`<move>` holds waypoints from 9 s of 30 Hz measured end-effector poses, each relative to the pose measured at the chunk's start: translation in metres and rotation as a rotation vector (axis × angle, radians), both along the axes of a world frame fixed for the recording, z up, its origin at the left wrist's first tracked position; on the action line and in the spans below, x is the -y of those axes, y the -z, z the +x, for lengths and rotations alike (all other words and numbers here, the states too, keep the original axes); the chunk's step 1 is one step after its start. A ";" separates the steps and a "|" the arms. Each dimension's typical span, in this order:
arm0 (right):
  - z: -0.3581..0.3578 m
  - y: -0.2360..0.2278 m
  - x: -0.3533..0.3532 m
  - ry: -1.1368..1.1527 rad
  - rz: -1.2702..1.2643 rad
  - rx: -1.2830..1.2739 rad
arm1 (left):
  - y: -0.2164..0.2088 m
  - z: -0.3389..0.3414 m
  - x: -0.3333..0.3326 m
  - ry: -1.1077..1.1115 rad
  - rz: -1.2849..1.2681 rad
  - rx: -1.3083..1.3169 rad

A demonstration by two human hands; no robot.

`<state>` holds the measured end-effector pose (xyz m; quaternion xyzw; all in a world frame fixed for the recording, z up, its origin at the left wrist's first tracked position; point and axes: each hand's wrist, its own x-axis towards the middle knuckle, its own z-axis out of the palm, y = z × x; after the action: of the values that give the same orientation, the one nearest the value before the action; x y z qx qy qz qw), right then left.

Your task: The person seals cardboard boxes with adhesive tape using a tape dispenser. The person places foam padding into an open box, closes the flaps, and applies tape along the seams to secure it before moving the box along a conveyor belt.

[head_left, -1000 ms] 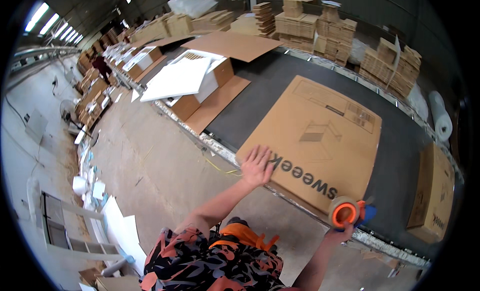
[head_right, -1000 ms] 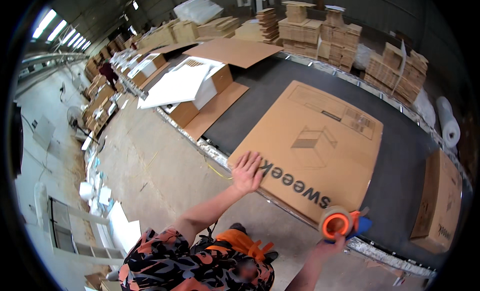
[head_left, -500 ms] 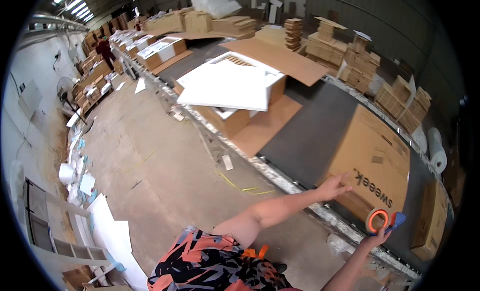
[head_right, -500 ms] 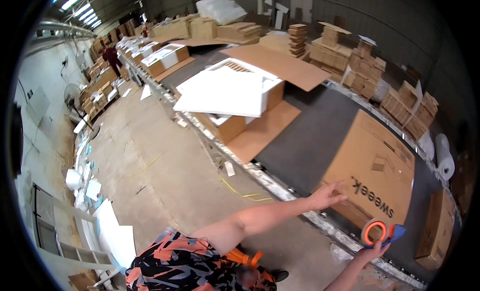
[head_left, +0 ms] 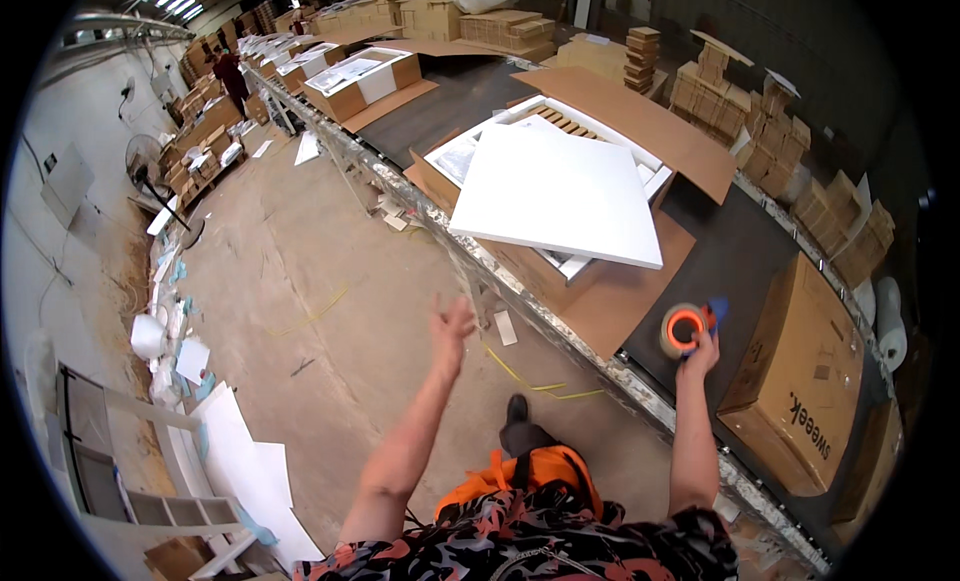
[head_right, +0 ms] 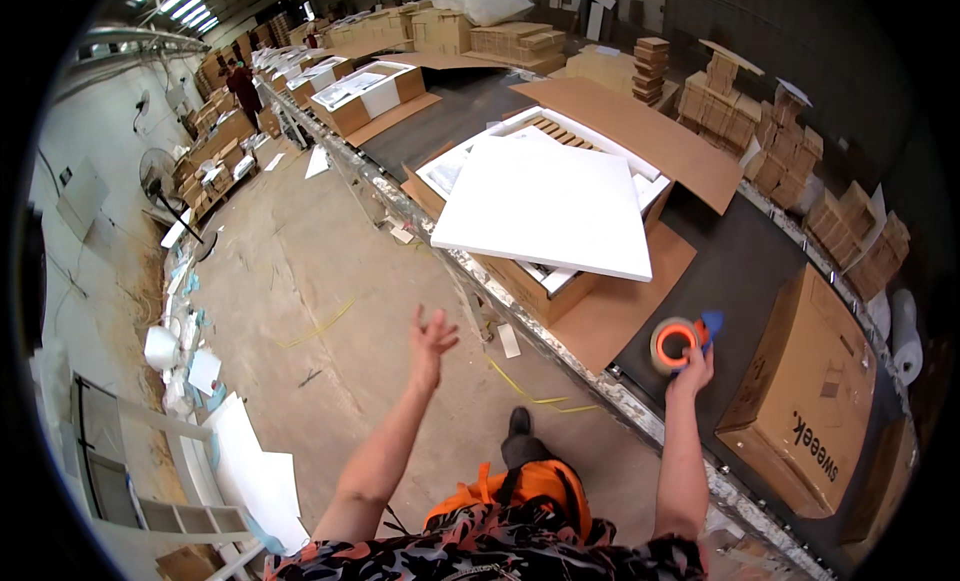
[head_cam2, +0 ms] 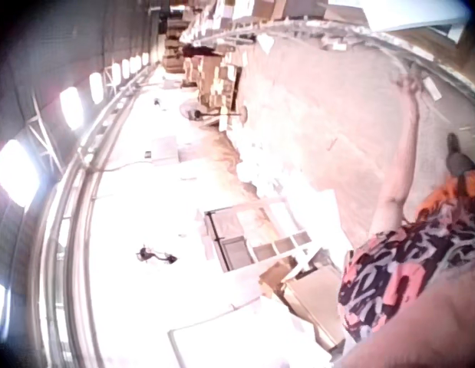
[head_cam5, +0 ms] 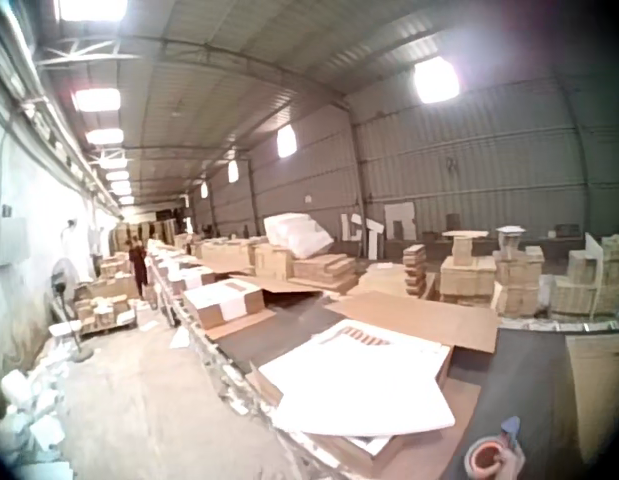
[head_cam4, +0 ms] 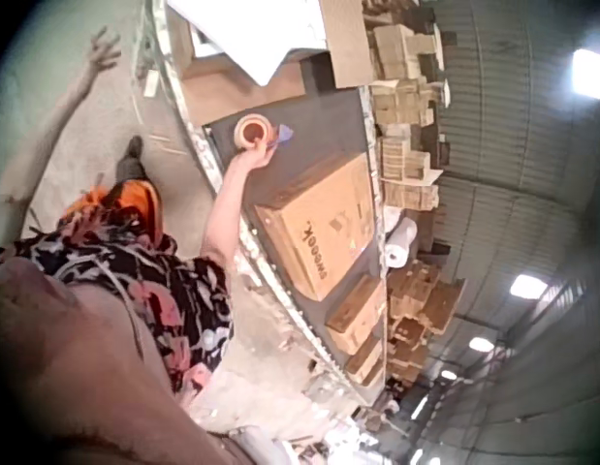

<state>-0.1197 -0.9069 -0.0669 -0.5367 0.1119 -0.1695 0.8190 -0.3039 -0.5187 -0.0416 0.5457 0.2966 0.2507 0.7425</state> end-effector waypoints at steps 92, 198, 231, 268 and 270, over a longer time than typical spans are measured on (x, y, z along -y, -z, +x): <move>-0.814 0.370 -0.275 1.481 0.272 -0.950 | 0.431 -0.629 0.302 3.716 0.425 0.529; -0.447 -0.074 -0.357 -0.547 -0.269 -0.067 | 0.080 -0.269 -0.424 0.698 -0.456 -0.101; 0.343 -0.073 -1.069 -0.334 -0.044 0.115 | 0.011 -0.166 -0.743 -0.756 -0.140 0.319; 0.258 -0.158 -1.628 -0.845 0.011 0.324 | 0.113 -0.106 -1.263 -0.668 -0.307 0.014; 0.343 -0.165 -1.688 -0.633 0.012 0.412 | 0.099 -0.102 -1.292 -0.713 -0.206 0.135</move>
<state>0.2237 0.7815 0.0977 -0.4946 -0.2256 -0.0115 0.8392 -0.4060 0.7733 -0.1404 0.3128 0.4420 0.4977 0.6776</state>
